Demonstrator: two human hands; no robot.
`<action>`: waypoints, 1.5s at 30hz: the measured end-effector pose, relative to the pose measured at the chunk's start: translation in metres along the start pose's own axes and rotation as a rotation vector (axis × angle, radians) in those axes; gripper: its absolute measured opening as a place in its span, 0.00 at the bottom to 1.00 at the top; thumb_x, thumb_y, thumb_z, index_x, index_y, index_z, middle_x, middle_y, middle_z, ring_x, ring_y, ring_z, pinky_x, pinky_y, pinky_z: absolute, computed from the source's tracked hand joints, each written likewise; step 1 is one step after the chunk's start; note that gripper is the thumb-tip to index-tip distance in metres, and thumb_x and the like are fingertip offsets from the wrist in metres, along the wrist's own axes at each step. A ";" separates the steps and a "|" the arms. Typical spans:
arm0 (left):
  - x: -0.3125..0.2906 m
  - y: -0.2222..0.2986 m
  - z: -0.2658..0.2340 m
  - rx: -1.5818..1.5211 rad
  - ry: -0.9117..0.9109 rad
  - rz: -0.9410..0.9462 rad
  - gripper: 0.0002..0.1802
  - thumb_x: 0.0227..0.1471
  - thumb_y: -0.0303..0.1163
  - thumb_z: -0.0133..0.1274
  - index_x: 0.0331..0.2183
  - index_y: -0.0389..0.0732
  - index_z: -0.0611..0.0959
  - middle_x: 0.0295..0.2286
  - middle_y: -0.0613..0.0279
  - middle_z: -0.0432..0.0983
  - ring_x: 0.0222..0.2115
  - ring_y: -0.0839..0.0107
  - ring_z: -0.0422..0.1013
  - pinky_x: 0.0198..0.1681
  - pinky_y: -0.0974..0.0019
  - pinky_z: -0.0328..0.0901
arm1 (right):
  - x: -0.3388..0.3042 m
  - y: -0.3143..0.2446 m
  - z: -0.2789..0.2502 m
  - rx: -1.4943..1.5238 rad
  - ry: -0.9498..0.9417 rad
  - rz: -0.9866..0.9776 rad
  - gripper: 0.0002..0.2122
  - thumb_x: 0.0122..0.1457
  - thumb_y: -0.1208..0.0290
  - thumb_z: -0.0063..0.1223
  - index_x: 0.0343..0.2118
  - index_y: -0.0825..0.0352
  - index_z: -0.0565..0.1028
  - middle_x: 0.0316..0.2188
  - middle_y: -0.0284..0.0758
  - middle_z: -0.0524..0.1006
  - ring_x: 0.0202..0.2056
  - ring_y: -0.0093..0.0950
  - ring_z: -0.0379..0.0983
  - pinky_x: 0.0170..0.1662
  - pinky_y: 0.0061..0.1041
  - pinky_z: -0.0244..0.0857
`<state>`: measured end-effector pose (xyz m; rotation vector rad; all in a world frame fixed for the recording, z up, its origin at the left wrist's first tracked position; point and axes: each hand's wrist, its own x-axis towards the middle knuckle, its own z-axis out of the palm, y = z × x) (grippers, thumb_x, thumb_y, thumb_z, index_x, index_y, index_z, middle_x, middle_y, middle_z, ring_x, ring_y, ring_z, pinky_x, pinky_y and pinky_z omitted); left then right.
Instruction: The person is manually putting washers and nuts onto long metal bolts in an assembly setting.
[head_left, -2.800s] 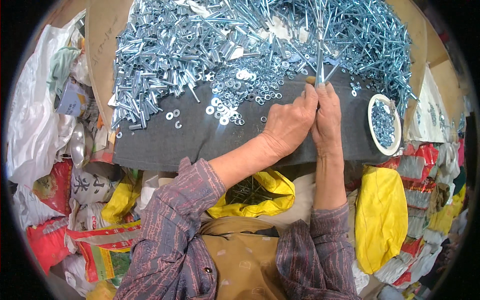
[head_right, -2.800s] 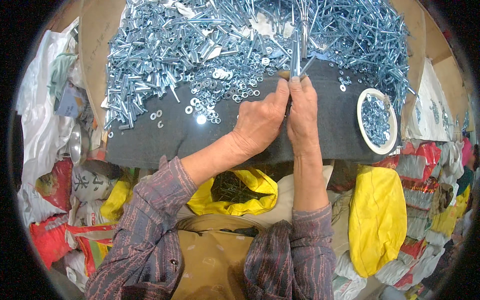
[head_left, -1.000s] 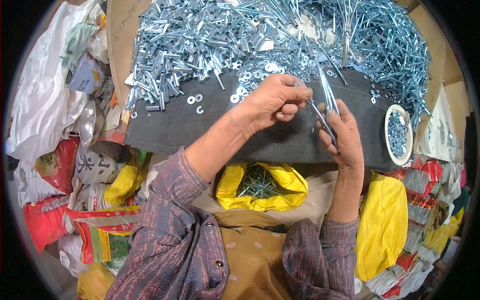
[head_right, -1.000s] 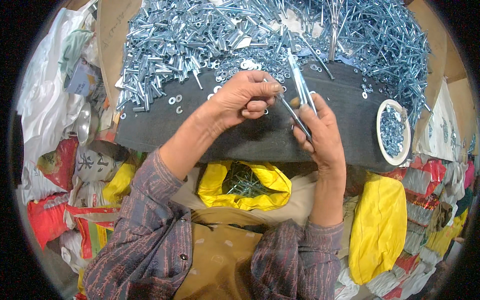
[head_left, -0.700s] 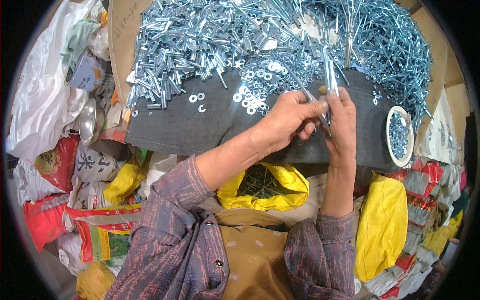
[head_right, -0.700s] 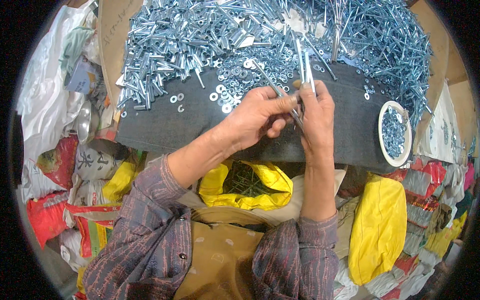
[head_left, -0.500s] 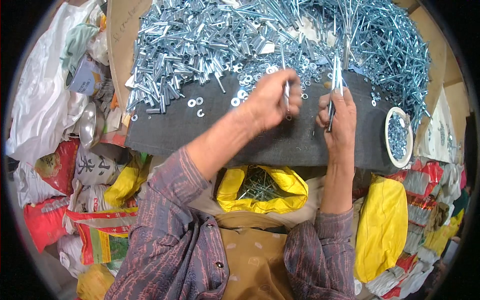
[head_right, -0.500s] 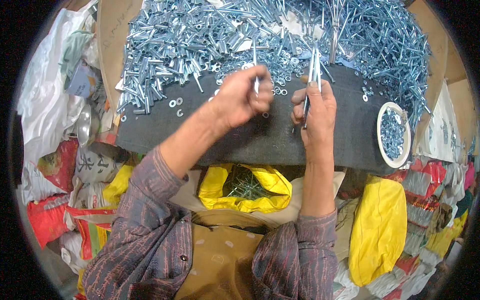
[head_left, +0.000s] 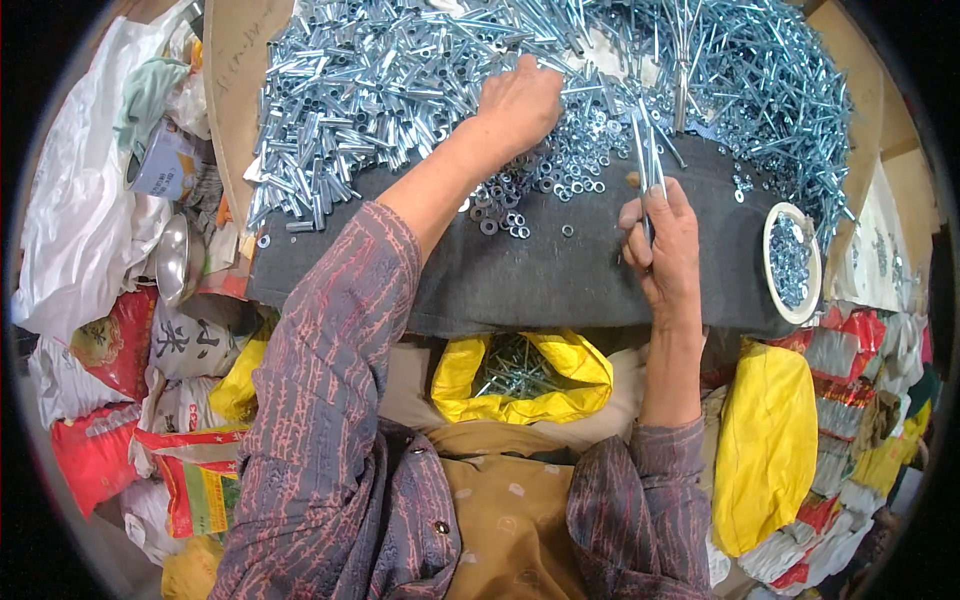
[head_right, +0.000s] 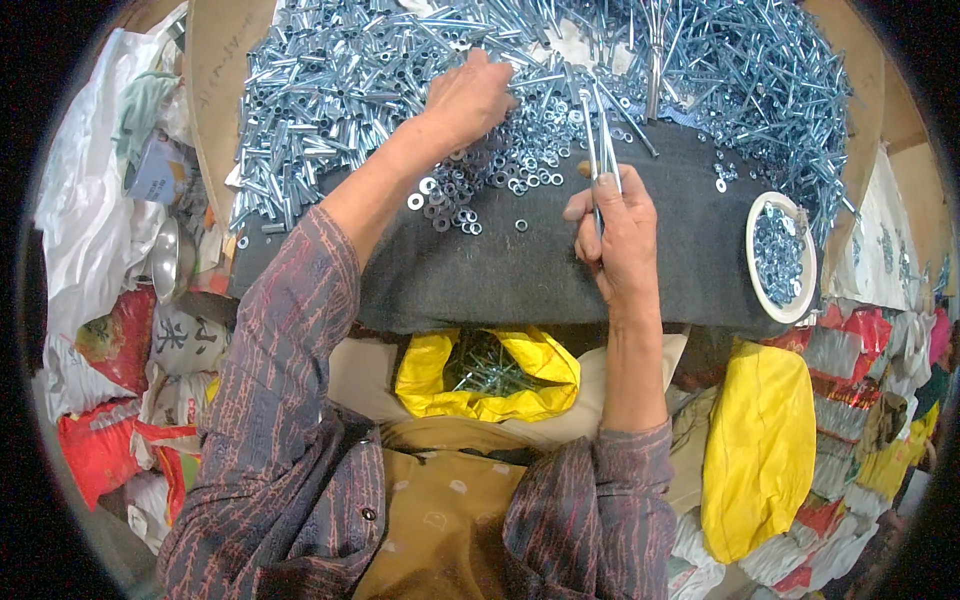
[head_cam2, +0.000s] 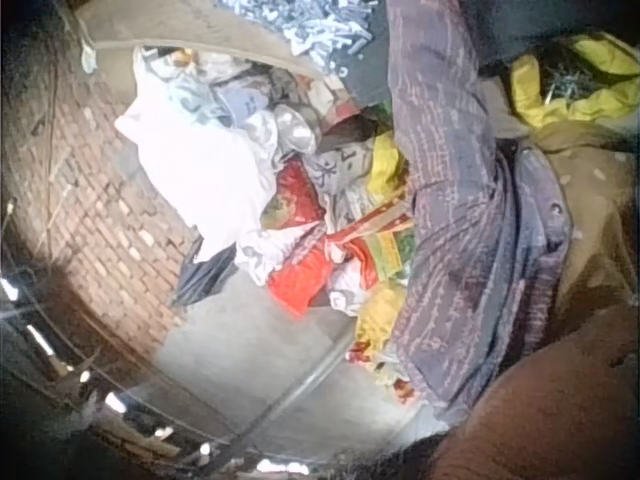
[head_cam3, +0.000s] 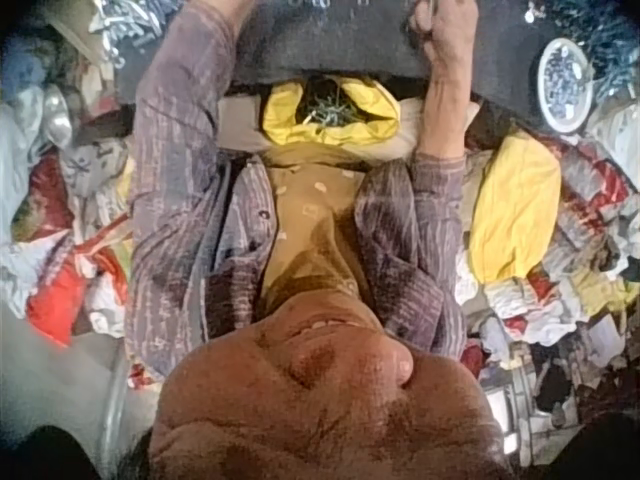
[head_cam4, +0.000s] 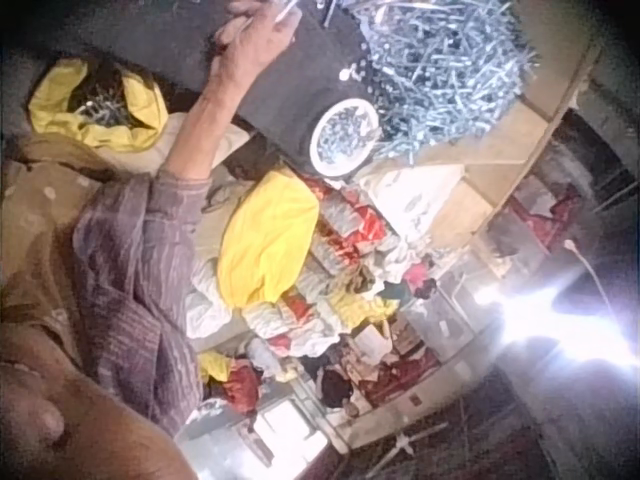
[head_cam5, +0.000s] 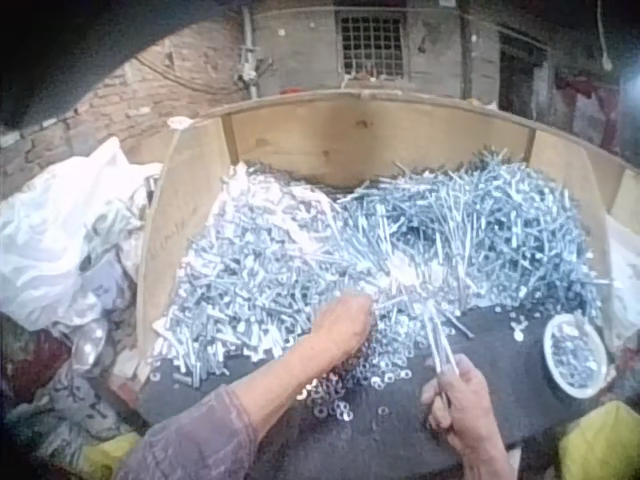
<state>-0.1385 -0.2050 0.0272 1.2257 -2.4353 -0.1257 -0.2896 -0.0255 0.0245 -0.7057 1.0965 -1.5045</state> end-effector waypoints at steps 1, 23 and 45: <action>0.001 0.002 0.000 -0.001 -0.024 -0.018 0.10 0.47 0.31 0.51 0.33 0.37 0.79 0.36 0.41 0.72 0.36 0.43 0.72 0.39 0.46 0.67 | 0.000 0.001 -0.002 -0.016 0.012 0.000 0.10 0.66 0.67 0.41 0.41 0.68 0.69 0.20 0.34 0.74 0.10 0.11 0.56 0.12 0.11 0.47; -0.068 0.024 -0.028 -1.667 -0.195 -0.565 0.11 0.56 0.35 0.52 0.34 0.36 0.75 0.22 0.68 0.70 0.15 0.87 0.63 0.11 0.84 0.51 | -0.024 0.007 0.020 -0.308 -0.205 -0.016 0.10 0.66 0.68 0.40 0.42 0.68 0.69 0.20 0.37 0.77 0.09 0.11 0.55 0.12 0.10 0.46; -0.105 -0.021 -0.063 -1.500 -0.417 -0.443 0.11 0.49 0.36 0.61 0.27 0.40 0.78 0.20 0.70 0.70 0.12 0.90 0.56 0.13 0.85 0.48 | -0.018 -0.025 0.030 -0.319 -0.451 0.273 0.10 0.64 0.68 0.43 0.42 0.69 0.70 0.18 0.36 0.76 0.07 0.10 0.52 0.11 0.08 0.42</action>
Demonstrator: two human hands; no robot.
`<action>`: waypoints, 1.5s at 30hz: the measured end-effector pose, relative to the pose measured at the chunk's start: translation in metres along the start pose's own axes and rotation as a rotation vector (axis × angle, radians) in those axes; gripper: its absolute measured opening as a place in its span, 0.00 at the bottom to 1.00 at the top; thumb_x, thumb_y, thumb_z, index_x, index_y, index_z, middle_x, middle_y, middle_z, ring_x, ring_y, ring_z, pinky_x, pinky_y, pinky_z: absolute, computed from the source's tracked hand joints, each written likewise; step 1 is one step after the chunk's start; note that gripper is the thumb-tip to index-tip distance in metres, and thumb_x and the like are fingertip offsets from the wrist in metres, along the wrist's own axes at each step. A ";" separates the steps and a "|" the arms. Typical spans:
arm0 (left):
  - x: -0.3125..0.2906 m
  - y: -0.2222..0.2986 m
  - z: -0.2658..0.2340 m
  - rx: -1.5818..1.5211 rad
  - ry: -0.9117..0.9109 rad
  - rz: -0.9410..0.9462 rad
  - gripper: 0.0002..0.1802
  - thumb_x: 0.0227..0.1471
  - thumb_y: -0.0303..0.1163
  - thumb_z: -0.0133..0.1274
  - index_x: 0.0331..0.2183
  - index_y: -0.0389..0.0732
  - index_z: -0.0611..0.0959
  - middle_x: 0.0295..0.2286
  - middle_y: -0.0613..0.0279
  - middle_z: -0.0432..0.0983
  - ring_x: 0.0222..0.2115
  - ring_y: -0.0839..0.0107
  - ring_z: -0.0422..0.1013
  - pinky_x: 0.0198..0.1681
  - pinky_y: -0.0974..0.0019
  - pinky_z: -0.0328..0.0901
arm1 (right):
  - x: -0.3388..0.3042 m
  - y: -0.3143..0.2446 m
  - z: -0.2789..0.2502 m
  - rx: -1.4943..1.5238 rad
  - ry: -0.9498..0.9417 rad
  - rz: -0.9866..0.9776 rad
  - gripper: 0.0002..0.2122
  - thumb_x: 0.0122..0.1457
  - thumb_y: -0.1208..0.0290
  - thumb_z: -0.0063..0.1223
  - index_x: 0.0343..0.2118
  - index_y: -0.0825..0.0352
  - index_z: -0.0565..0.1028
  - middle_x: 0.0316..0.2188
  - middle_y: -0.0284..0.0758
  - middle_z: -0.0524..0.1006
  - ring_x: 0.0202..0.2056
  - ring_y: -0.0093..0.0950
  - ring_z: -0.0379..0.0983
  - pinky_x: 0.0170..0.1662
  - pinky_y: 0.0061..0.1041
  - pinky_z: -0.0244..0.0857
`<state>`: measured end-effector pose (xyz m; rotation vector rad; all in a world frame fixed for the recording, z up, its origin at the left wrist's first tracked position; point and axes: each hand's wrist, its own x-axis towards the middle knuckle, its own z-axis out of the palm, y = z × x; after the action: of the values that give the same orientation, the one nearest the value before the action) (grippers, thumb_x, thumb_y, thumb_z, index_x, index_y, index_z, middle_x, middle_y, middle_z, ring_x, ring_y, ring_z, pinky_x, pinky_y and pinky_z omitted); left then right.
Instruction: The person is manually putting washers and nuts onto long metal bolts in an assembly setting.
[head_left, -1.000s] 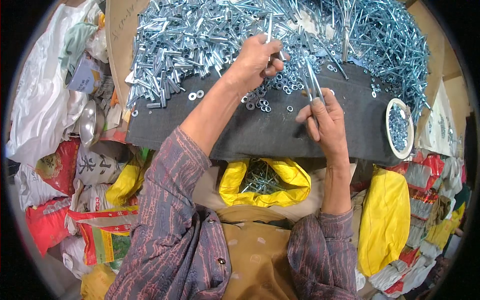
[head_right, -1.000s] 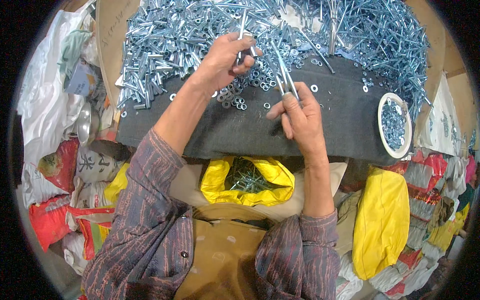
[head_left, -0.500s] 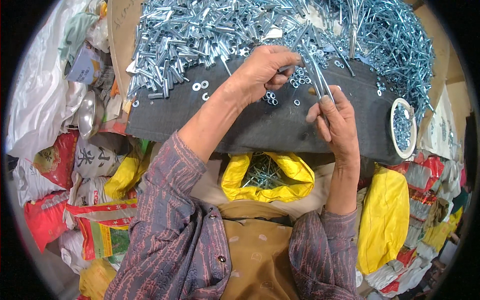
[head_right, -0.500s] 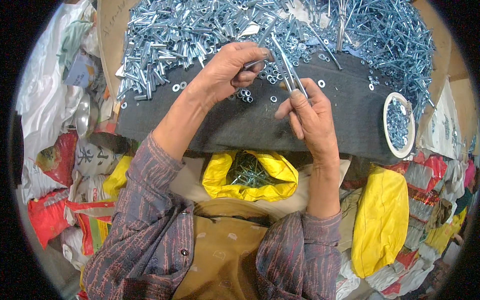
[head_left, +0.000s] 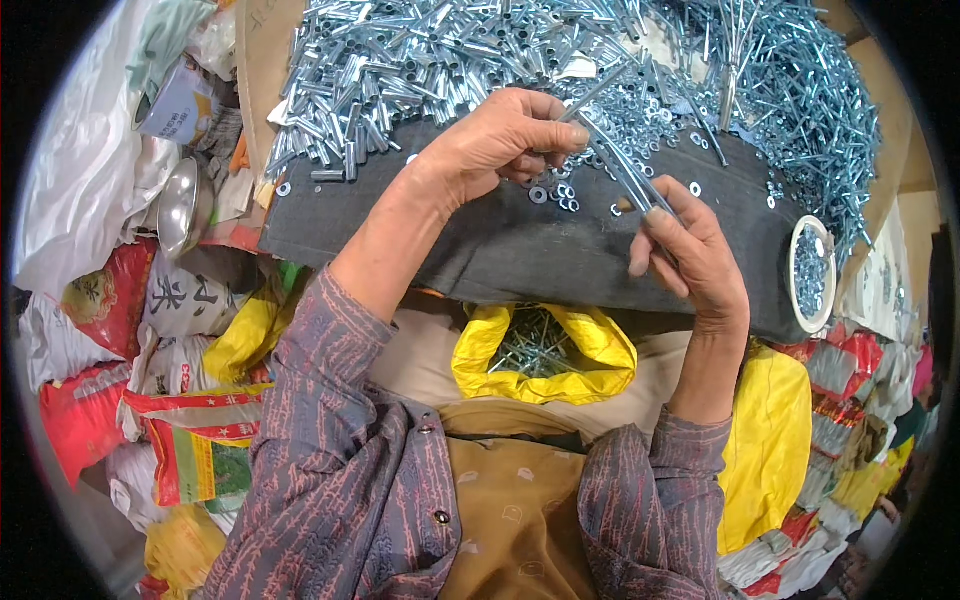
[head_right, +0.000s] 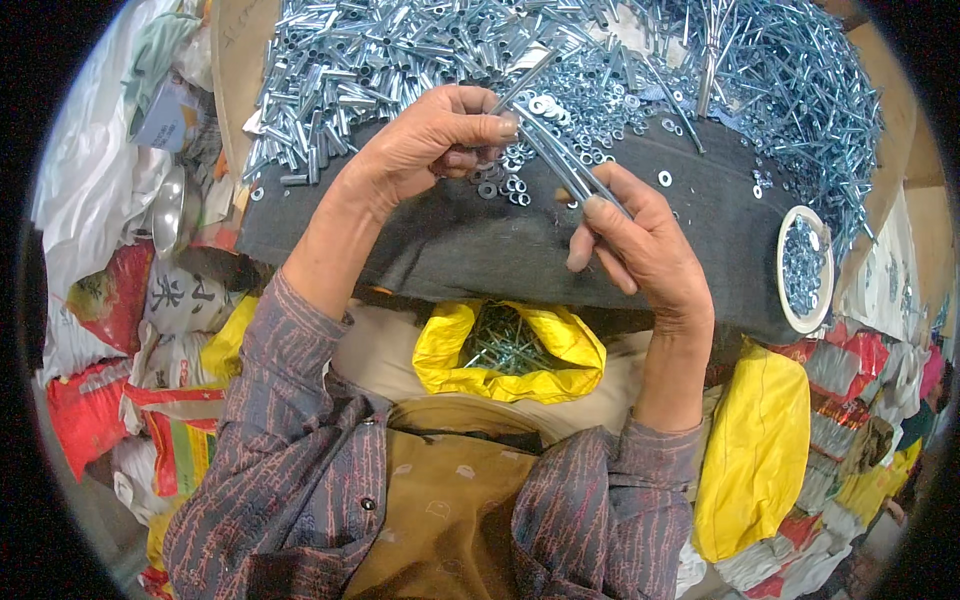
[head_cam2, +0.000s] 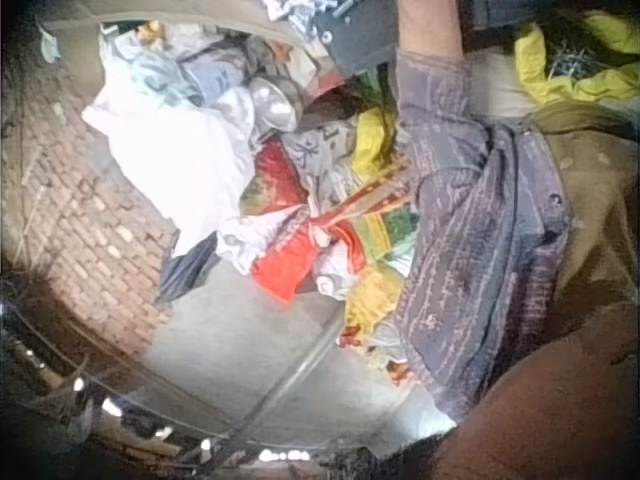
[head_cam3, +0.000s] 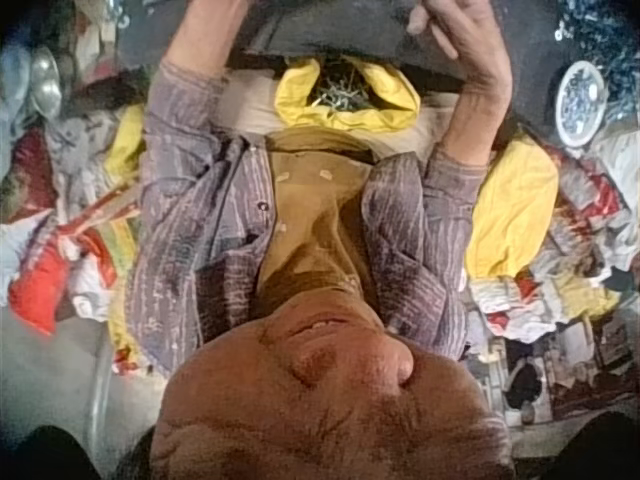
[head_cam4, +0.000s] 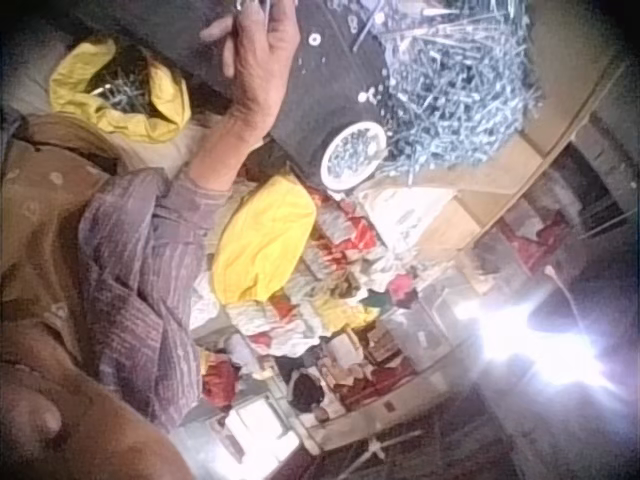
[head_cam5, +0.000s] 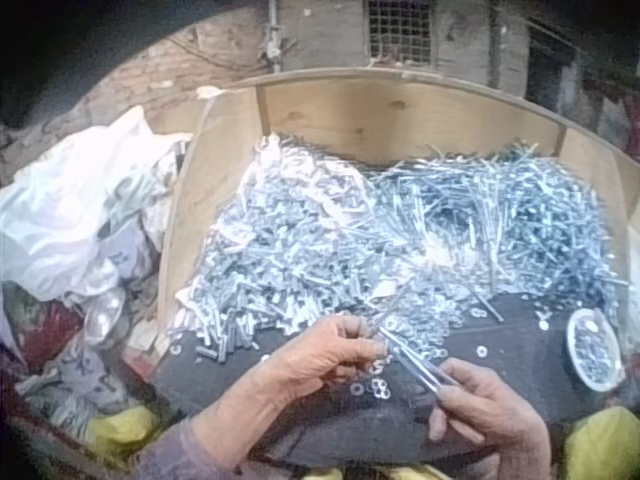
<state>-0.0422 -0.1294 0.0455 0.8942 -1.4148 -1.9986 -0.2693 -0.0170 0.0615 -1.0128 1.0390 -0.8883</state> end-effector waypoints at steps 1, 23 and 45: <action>-0.001 0.000 -0.001 -0.082 -0.042 -0.018 0.11 0.49 0.36 0.60 0.28 0.40 0.78 0.19 0.70 0.70 0.12 0.90 0.56 0.13 0.85 0.48 | 0.000 -0.001 0.001 0.001 -0.011 0.008 0.10 0.64 0.68 0.43 0.42 0.69 0.70 0.18 0.36 0.76 0.07 0.10 0.52 0.11 0.09 0.42; -0.011 -0.009 -0.013 -0.240 -0.072 -0.047 0.11 0.51 0.34 0.59 0.33 0.35 0.80 0.22 0.66 0.71 0.12 0.92 0.55 0.13 0.87 0.48 | -0.001 -0.004 0.009 0.080 0.011 0.022 0.11 0.63 0.67 0.46 0.42 0.67 0.66 0.20 0.40 0.77 0.06 0.11 0.52 0.09 0.08 0.43; -0.018 -0.028 0.041 -0.669 0.116 0.093 0.13 0.52 0.37 0.59 0.27 0.38 0.76 0.20 0.68 0.71 0.12 0.87 0.58 0.12 0.82 0.48 | 0.032 0.004 0.033 -0.044 0.206 0.011 0.09 0.64 0.66 0.44 0.38 0.65 0.72 0.19 0.26 0.71 0.11 0.10 0.55 0.13 0.10 0.46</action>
<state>-0.0633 -0.0829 0.0320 0.6098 -0.6280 -2.0974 -0.2290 -0.0378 0.0559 -0.9655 1.2407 -0.9791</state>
